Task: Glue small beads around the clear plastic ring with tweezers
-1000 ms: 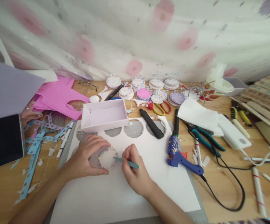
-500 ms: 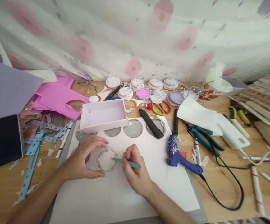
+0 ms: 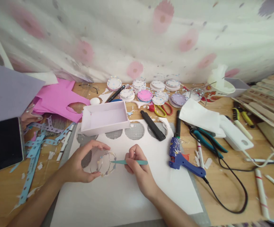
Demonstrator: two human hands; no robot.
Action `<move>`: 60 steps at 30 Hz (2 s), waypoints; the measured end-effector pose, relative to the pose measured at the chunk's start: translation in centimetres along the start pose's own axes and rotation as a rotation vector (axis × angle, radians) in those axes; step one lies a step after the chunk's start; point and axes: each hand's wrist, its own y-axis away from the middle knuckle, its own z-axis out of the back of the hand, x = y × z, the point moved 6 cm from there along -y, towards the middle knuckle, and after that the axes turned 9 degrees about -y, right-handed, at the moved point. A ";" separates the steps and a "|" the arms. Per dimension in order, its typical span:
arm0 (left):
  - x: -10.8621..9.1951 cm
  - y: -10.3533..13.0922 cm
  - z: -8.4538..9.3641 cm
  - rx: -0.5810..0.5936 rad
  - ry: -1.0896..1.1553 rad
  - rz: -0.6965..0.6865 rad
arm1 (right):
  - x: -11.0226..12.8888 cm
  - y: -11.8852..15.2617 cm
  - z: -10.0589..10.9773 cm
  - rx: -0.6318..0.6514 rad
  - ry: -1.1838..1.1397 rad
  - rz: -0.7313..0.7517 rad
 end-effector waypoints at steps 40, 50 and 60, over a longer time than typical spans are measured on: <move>1.7 0.7 -1.3 -0.257 0.004 0.283 | 9.8 -2.0 -2.4 -0.033 0.945 0.644; 1.2 0.4 -1.3 -0.232 0.006 0.261 | 5.8 -7.4 -6.7 0.265 1.382 0.701; 1.3 0.4 -1.4 -0.222 0.023 0.269 | 6.2 -7.1 -7.0 0.214 1.362 0.765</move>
